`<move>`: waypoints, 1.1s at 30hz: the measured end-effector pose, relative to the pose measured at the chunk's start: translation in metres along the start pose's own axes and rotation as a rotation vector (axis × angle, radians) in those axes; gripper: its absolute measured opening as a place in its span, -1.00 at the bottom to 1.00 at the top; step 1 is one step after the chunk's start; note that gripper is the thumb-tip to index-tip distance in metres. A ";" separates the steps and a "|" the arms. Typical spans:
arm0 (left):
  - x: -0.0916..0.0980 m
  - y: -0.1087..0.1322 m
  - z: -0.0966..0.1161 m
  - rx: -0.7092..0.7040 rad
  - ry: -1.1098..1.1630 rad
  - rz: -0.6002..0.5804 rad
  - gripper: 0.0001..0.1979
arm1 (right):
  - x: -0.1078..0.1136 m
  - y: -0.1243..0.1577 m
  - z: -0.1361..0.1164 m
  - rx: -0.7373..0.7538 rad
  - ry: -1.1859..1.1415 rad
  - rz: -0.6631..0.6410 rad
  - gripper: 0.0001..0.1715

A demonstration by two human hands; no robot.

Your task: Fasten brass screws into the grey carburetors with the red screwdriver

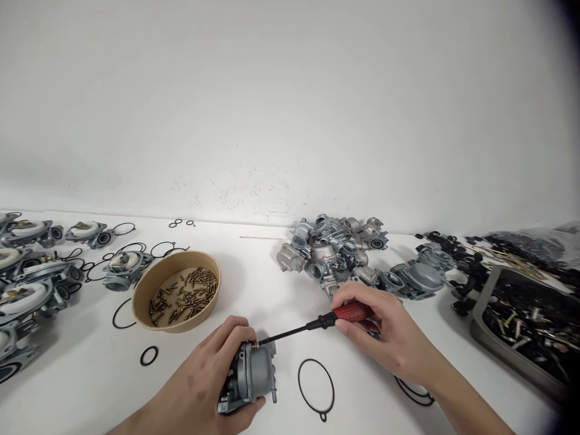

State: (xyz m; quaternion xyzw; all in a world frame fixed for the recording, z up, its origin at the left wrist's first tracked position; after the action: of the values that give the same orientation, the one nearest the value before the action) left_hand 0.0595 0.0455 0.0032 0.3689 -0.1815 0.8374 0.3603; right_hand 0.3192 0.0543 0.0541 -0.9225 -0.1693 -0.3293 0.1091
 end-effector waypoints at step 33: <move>0.002 0.000 0.001 0.008 -0.002 0.001 -0.38 | 0.003 0.001 -0.003 0.060 -0.028 0.012 -0.87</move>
State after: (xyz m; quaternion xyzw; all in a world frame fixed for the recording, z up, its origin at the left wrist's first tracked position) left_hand 0.0594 0.0455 0.0051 0.3710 -0.1789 0.8379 0.3581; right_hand 0.3201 0.0536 0.0580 -0.9243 -0.1751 -0.3106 0.1362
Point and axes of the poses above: each hand's wrist, its own y-axis away from the middle knuckle, its own x-axis out of the back of the hand, z = x × y, the point moved 7 cm from there along -y, towards the middle knuckle, and after that the axes turned 10 degrees about -z, right-handed, at the moved point
